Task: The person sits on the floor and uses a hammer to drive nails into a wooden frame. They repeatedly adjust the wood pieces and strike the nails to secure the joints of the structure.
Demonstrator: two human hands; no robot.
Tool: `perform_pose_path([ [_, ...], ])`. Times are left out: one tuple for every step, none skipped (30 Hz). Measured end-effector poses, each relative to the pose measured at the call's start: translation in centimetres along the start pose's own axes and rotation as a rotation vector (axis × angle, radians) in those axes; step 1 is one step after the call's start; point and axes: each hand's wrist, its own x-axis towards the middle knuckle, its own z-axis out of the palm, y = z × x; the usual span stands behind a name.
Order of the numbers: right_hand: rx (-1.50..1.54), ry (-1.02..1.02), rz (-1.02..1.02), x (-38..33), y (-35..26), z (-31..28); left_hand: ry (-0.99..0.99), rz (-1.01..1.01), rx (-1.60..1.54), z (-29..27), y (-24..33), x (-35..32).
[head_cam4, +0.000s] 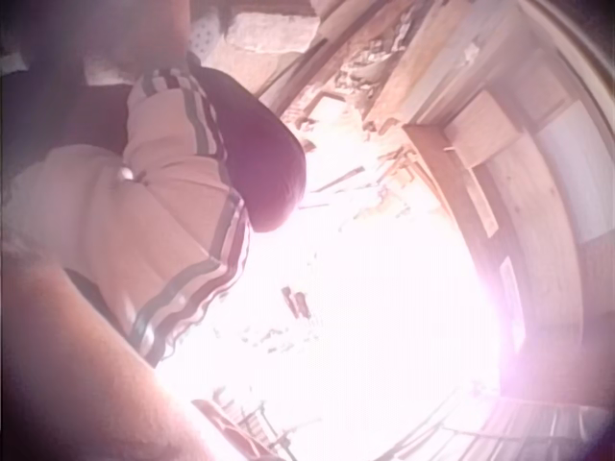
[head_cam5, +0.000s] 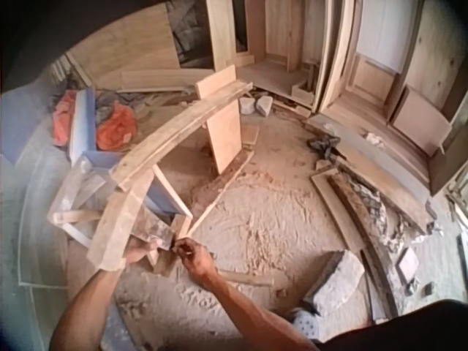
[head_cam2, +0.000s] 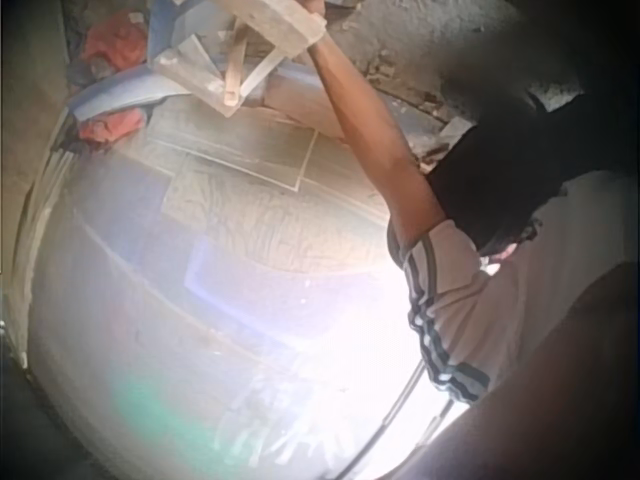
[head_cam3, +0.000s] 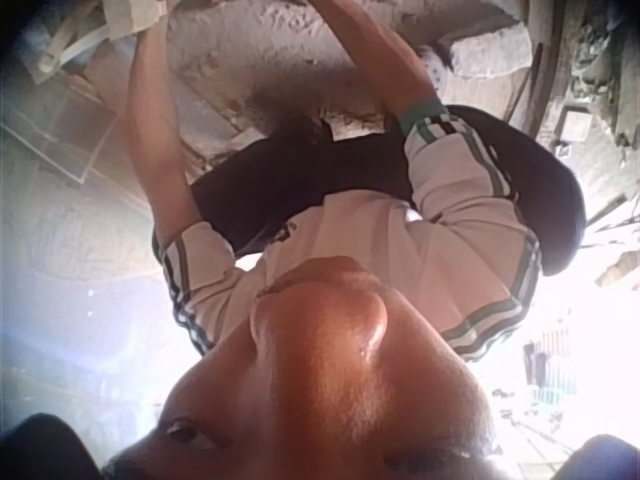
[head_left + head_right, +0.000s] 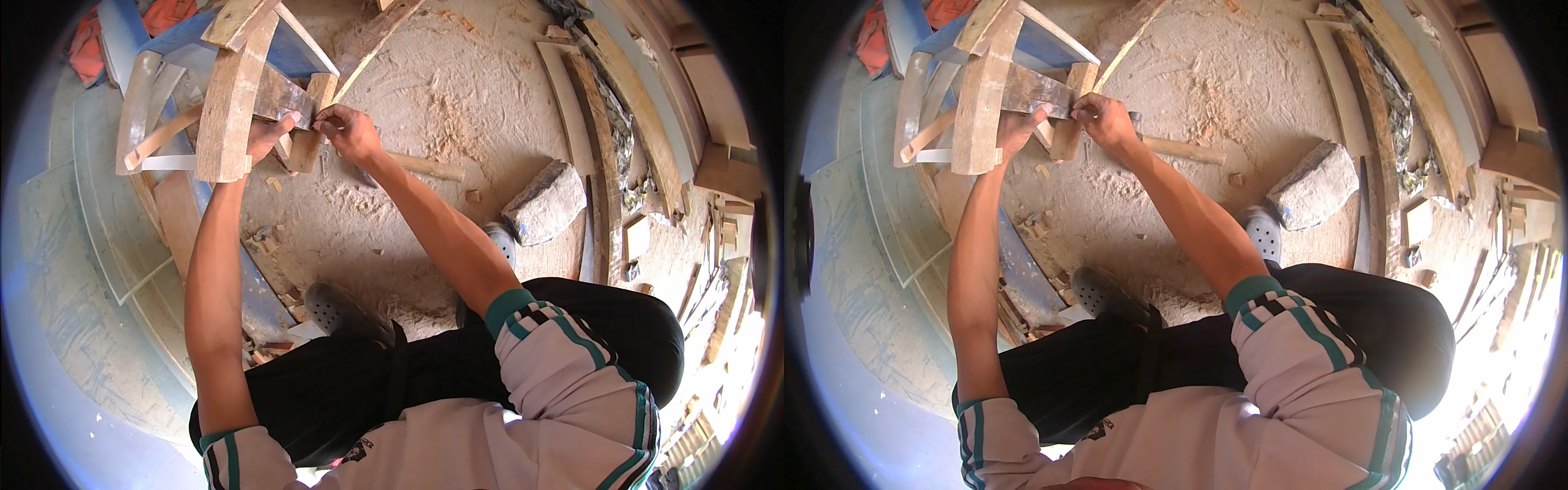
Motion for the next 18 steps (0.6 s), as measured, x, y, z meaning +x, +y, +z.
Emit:
perform_pose_path([
  [-0.021,0.015,-0.021,0.1,0.3,0.1,-0.002,0.004,-0.023,0.0,0.2,0.0],
  [-0.012,0.020,-0.023,0.2,0.6,0.2,-0.004,0.007,-0.045,0.1,0.3,0.0],
  [-0.004,0.025,-0.024,0.2,0.8,0.3,-0.005,0.010,-0.068,0.1,0.5,0.0],
  [0.005,0.031,-0.025,0.3,1.3,0.4,-0.008,0.009,-0.074,0.2,0.7,0.0],
  [0.074,0.008,0.024,0.5,1.8,0.5,-0.010,0.008,-0.081,0.3,0.9,0.0],
  [0.142,-0.014,0.073,0.7,2.2,0.5,-0.013,0.008,-0.087,0.3,1.2,0.0],
  [0.212,-0.044,0.122,0.8,2.2,0.7,-0.027,-0.005,-0.092,0.1,1.2,-0.1],
  [0.215,-0.063,0.127,0.8,2.1,0.8,-0.041,-0.018,-0.097,-0.1,1.2,-0.2],
  [0.219,-0.081,0.131,0.7,2.1,0.9,-0.056,-0.031,-0.102,-0.2,1.2,-0.3],
  [0.221,-0.094,0.136,0.7,2.4,0.8,-0.048,-0.030,-0.084,-0.1,1.3,-0.2],
  [0.211,-0.095,0.113,0.8,2.8,0.7,-0.042,-0.029,-0.066,0.0,1.5,-0.2],
  [0.201,-0.095,0.091,1.0,3.2,0.6,-0.036,-0.027,-0.049,0.1,1.6,-0.1],
  [0.191,-0.101,0.069,1.1,3.1,0.6,-0.030,-0.021,-0.059,0.1,1.4,-0.1],
  [0.146,-0.104,0.055,1.0,3.1,0.5,-0.026,-0.015,-0.069,0.2,1.3,-0.2],
  [0.101,-0.107,0.041,0.9,3.1,0.3,-0.022,-0.008,-0.079,0.2,1.2,-0.2],
  [0.057,-0.113,0.027,0.7,2.6,0.2,-0.022,-0.021,-0.096,0.2,1.0,-0.3],
  [0.027,-0.114,0.023,0.4,2.0,0.1,-0.022,-0.034,-0.113,0.1,0.7,-0.4],
  [-0.002,-0.114,0.020,0.3,1.5,0.0,-0.021,-0.047,-0.130,0.0,0.5,-0.4],
])
